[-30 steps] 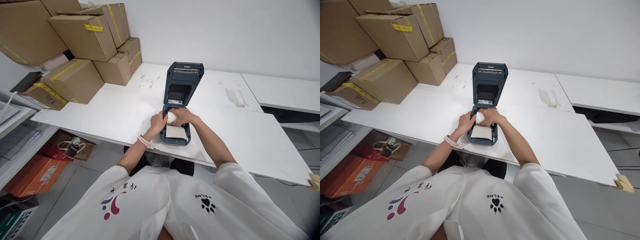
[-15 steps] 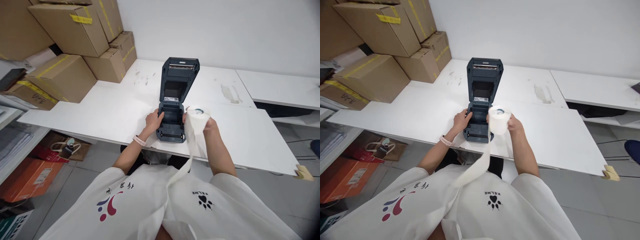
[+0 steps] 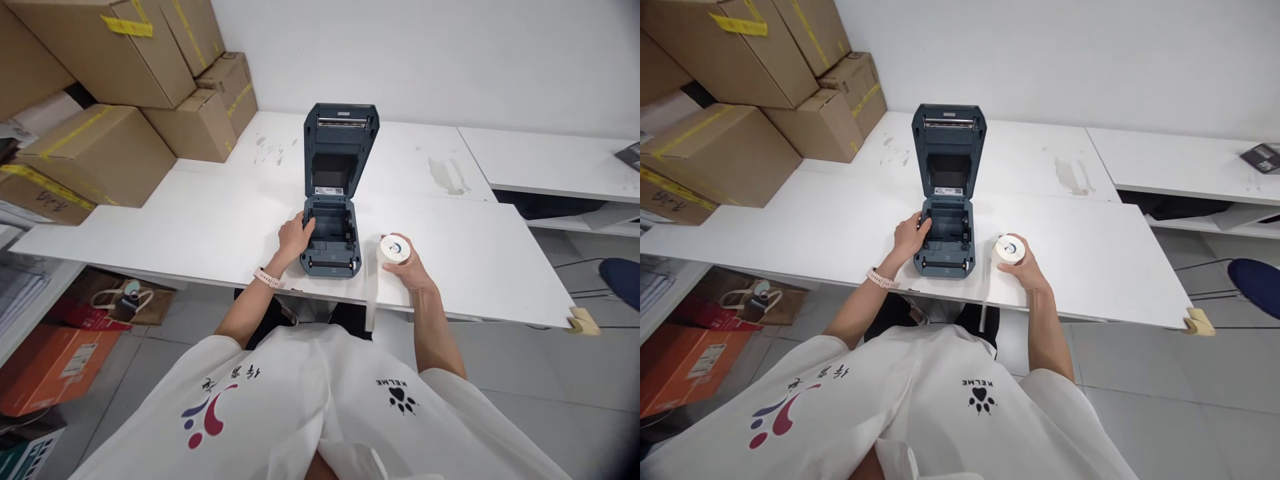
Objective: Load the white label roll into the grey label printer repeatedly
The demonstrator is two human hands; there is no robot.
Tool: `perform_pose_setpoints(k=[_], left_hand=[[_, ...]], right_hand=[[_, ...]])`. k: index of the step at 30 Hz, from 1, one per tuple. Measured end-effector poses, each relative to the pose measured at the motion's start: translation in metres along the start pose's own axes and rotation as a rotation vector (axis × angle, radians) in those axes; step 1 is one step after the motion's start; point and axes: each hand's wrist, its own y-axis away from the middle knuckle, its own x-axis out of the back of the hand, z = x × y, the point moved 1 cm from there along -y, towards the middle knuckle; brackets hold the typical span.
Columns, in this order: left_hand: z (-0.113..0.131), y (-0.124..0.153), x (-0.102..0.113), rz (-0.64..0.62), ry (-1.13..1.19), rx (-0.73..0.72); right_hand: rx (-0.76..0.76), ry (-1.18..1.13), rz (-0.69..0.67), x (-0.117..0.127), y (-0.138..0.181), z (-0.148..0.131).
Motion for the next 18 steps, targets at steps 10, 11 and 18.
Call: perform_pose_setpoints(k=[10, 11, 18], left_hand=[[0.004, 0.001, 0.002, -0.004, -0.076, 0.002], [0.004, 0.0, 0.002, -0.006, -0.084, 0.008], [0.004, 0.0, 0.002, -0.013, -0.085, 0.006]], right_hand=[[-0.215, 0.09, 0.429, -0.019, 0.023, -0.003], [-0.22, 0.064, 0.403, -0.016, 0.021, -0.002], [-0.21, -0.088, -0.011, 0.016, 0.005, 0.003]])
